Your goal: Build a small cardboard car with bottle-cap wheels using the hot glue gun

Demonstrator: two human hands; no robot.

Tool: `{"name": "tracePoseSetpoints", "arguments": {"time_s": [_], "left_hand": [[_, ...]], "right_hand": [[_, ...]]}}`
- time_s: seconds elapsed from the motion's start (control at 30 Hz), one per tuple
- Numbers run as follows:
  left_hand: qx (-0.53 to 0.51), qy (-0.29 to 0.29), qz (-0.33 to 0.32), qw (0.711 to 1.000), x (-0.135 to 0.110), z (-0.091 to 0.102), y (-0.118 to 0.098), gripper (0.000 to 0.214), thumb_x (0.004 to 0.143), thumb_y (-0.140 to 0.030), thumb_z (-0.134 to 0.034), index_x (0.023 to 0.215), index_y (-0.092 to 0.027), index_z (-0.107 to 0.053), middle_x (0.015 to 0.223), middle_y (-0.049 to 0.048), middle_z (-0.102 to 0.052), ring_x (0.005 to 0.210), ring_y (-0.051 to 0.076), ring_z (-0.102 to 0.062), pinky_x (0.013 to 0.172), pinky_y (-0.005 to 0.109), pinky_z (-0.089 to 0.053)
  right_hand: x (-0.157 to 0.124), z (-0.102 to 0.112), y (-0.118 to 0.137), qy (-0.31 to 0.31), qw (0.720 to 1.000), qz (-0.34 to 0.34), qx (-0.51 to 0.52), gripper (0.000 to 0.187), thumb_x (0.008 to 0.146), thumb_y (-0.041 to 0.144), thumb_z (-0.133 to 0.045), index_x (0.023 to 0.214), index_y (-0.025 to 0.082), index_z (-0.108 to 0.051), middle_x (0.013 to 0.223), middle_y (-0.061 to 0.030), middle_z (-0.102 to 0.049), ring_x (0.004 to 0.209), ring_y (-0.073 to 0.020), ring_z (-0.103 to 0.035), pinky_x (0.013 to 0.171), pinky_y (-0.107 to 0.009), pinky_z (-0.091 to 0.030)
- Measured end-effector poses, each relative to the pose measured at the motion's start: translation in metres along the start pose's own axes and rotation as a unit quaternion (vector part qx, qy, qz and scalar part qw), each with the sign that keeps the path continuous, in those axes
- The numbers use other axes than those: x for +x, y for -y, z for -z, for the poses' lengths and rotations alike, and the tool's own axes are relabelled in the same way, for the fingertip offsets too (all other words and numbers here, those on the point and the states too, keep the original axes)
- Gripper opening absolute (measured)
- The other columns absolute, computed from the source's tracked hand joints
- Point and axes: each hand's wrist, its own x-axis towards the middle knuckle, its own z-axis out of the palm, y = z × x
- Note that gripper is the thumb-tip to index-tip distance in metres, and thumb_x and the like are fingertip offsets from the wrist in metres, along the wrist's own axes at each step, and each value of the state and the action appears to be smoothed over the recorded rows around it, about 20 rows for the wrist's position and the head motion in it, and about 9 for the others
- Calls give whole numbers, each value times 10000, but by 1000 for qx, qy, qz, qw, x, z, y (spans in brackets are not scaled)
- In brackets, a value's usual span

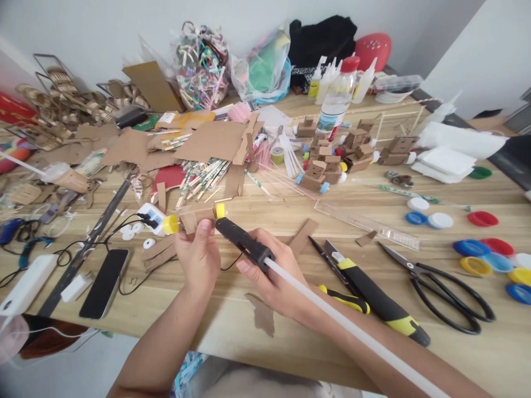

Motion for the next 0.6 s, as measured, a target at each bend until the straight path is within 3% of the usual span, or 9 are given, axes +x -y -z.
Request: {"name": "tracePoseSetpoints", "arguments": {"time_s": [0.27,0.43,0.6], "left_hand": [[10,-17,14,1000,2,0,-2,559,629,-574,-957,1036,-256,-742,894,9,-810,945,207,-785,908,306,-586],[13,-12,19,1000,1,-1,-2,586,619,-595,-953,1047,-252,-747,967,29,-815,975,219,-785,915,312,-590],[5,-14,18,1000,1,-1,-2,530,627,-577,-957,996,-255,-754,895,11,-808,944,203,-779,898,300,-586]], "right_hand": [[-1,-1,0,10,1000,-9,-15,280,1015,486,-538,872,245,-537,768,-17,-619,680,-189,-587,651,-313,-511],[-1,-1,1,5,1000,5,-8,356,1032,559,-501,869,246,-547,754,-11,-603,653,-181,-579,628,-307,-512],[-1,-2,2,-11,1000,-12,-18,418,1032,635,-458,850,266,-532,768,-29,-620,681,-207,-603,648,-330,-521]]}}
